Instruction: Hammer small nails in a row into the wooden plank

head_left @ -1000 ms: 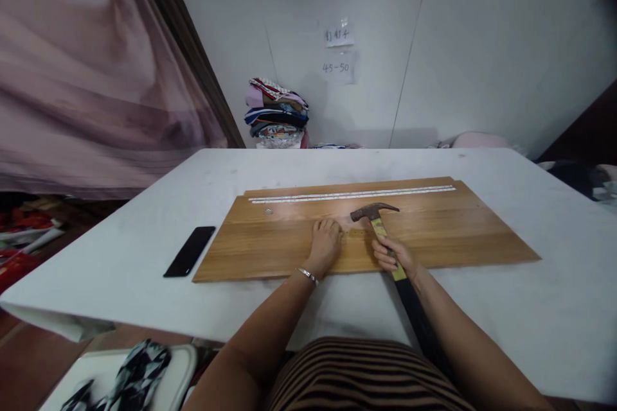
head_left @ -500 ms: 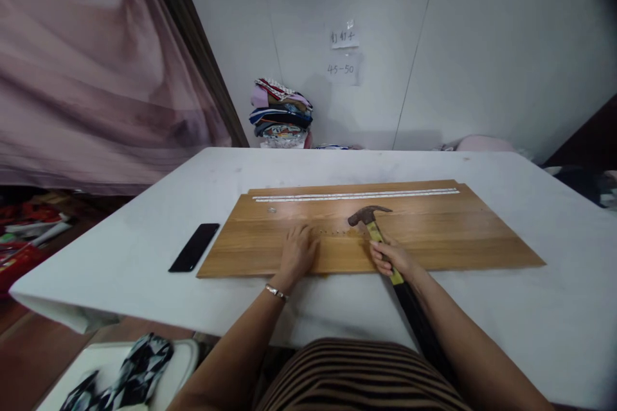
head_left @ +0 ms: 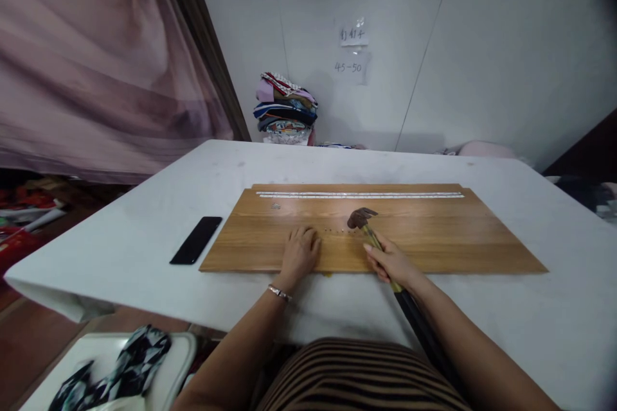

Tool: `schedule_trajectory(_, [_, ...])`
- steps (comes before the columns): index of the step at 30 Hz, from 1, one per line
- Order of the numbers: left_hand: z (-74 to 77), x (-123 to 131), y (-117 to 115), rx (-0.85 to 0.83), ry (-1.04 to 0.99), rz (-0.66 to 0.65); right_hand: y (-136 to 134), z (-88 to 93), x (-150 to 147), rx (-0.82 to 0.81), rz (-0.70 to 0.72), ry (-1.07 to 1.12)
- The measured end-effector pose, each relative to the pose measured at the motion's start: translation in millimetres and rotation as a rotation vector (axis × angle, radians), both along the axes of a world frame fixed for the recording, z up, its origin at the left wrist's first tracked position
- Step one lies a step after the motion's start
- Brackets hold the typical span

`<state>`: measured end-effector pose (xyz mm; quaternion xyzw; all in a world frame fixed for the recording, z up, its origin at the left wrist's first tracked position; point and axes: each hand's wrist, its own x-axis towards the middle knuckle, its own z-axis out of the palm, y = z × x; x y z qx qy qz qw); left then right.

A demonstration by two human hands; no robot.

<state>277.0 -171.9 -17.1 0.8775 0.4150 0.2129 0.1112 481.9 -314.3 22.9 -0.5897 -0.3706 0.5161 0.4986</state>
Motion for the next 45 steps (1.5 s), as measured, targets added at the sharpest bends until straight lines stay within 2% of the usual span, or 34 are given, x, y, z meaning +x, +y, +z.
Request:
schedule_trajectory(5, [-0.1, 0.4, -0.6, -0.010, -0.011, -0.002, 3.4, -3.4, -4.3, -0.025, 0.016, -0.018])
schedule_trajectory(11, [-2.2, 0.3, 0.0, 0.003, -0.038, -0.010, 3.4, 3.3, -5.9, -0.035, 0.009, -0.082])
schedule_trajectory(45, [-5.4, 0.0, 1.4, 0.007, -0.048, -0.019, 5.9, 12.2, -8.4, -0.066, 0.012, -0.179])
